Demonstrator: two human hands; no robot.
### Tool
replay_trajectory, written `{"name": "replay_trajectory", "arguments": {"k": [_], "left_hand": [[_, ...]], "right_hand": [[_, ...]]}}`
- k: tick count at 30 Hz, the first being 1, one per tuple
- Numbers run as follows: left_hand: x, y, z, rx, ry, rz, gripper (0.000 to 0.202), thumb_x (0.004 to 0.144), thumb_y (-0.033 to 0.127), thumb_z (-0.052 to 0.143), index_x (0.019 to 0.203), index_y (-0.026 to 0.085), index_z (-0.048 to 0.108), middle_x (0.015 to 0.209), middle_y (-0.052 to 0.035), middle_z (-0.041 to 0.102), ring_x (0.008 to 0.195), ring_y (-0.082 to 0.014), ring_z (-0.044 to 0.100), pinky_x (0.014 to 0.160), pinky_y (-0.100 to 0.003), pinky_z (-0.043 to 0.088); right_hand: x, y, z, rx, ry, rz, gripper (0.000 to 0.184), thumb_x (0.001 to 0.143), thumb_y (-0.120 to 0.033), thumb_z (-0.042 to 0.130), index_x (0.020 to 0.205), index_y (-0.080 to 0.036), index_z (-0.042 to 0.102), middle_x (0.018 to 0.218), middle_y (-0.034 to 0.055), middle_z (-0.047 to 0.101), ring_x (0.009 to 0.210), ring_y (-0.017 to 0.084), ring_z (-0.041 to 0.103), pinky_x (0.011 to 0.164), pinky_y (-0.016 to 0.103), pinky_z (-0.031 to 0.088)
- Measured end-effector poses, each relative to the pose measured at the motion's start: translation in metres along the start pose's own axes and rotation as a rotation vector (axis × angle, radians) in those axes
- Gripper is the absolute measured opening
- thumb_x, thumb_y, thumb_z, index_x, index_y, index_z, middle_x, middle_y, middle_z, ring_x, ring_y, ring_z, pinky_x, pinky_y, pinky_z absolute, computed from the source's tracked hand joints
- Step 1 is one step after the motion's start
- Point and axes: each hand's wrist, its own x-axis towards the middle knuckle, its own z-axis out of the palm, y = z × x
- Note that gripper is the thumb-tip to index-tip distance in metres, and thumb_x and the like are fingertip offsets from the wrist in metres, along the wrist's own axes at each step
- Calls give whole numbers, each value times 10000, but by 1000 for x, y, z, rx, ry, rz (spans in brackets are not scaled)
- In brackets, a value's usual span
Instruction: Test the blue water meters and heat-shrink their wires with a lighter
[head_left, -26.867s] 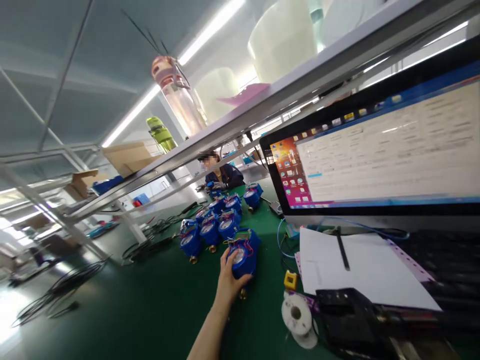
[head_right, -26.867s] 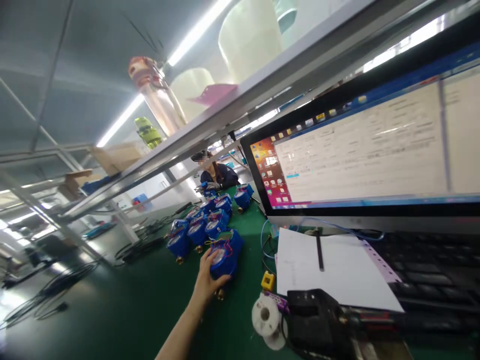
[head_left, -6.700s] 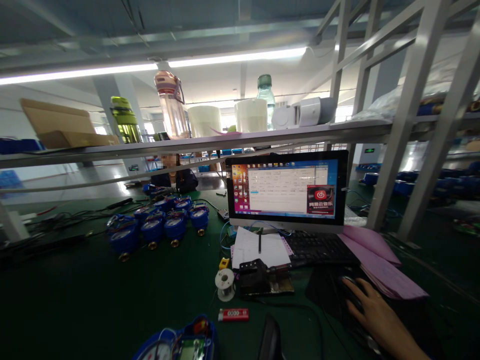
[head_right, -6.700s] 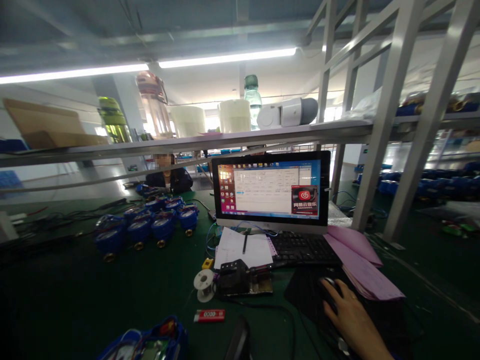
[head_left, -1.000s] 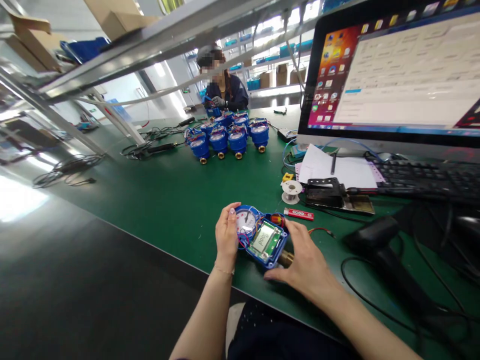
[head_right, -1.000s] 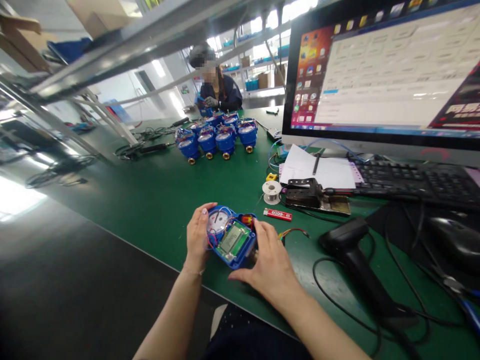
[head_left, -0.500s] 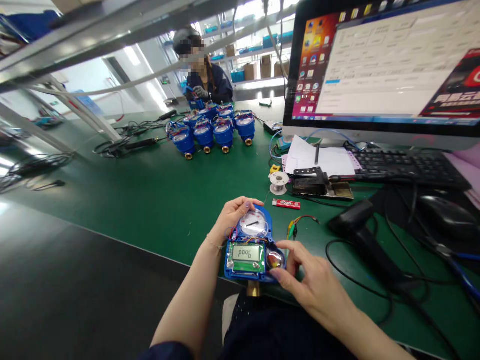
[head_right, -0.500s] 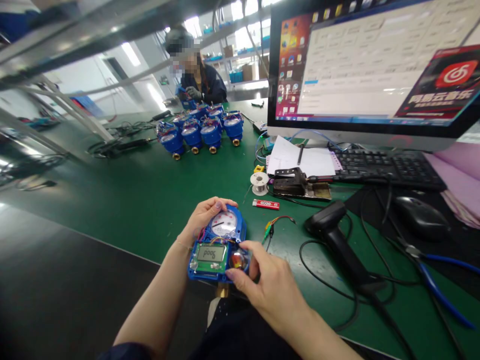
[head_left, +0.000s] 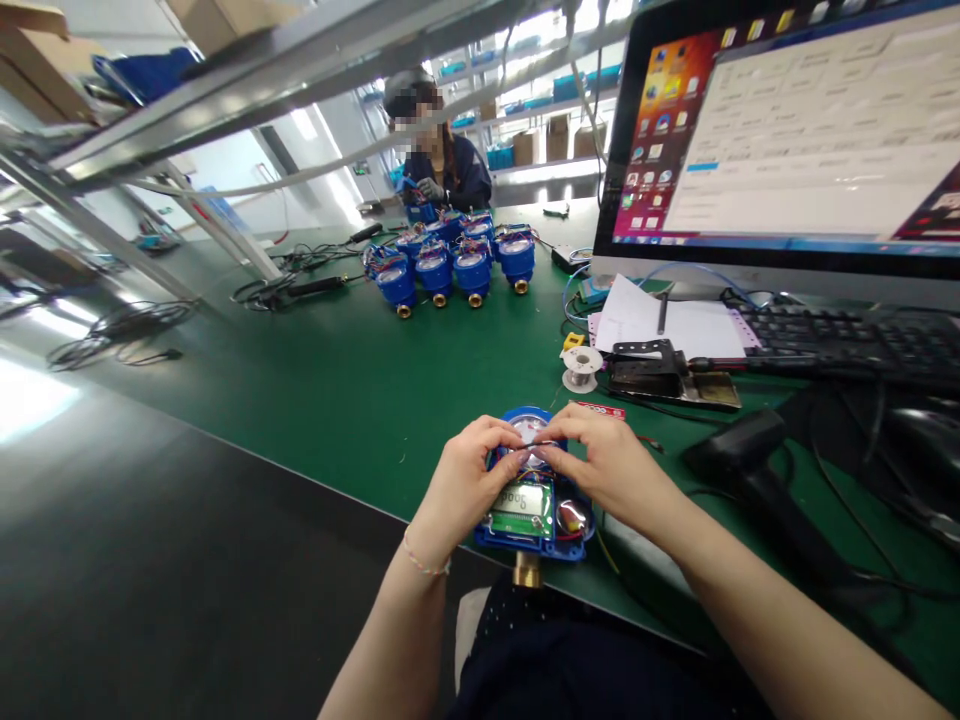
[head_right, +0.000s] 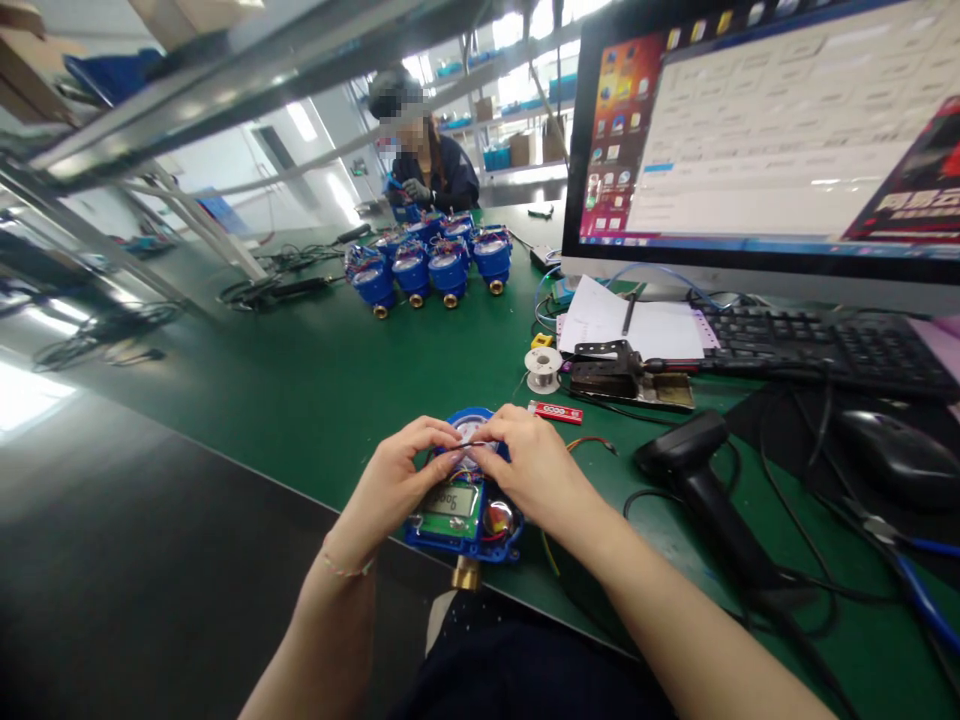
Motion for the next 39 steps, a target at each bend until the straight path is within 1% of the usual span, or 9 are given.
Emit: {"name": "replay_trajectory", "arguments": {"k": [3,8,11,14,16,20,25,33,39], "left_hand": [[1,0,5,-7,28,-16,52,790,204,582,779,173,621,829,-16,619,825,-147,575,776,-273,433],[0,-1,8,-92,13,-57,62,783,230,593,776,181,630,811,-6,634,806,-145,577,760,-265,432],[0,-1,9,-128,26,-95,63,757,234,621,740,175,634,777,-1,634,772,-139,575,739,-257,432],[0,-1,9,-127,53,-151,68,742,226,632,707,168,629,749,3,629,734,-131,561,708,-249,422],[-1,-2,8,-119,67,-178,61,739,216,629,704,166,627,735,4,625,718,-129,550,694,-250,414],[-2,-1,10,-158,64,-170,65,740,214,624,704,161,628,741,-3,626,730,-134,554,707,-256,421],[-2,-2,12,-152,41,-137,79,748,225,618,700,163,630,748,-10,626,743,-141,561,721,-266,425],[-2,-1,11,-157,45,-156,76,746,210,604,684,166,613,736,-6,615,726,-142,543,713,-276,411],[-3,0,13,-194,47,-173,75,749,214,594,691,166,595,734,-6,605,725,-141,526,709,-273,396]], "right_hand": [[0,0,3,38,12,39,100,794,-100,596,782,-172,663,747,-3,602,706,156,556,639,253,408],[-6,-4,3,176,55,83,152,797,-188,596,935,-194,660,756,-27,617,683,149,560,630,242,412],[-6,-4,1,203,67,74,112,807,-228,550,810,-193,657,800,-17,629,736,155,563,676,247,407],[-6,3,-2,204,77,148,146,805,-270,525,739,-185,623,735,-13,611,691,156,542,645,249,390],[-8,8,-1,254,49,195,162,799,-312,534,742,-179,606,716,-9,594,674,158,528,620,249,381],[-9,10,4,348,-22,209,216,779,-360,588,889,-175,615,731,-12,581,680,160,522,623,248,383],[-9,9,3,300,-23,221,221,805,-365,529,727,-170,599,713,7,584,678,166,521,618,256,372],[-15,17,-5,535,-97,291,248,784,-398,595,774,-151,583,737,18,565,693,166,511,615,251,386],[-17,15,-10,530,-141,280,229,799,-388,577,782,-160,560,737,13,549,698,165,498,621,254,388]]}}
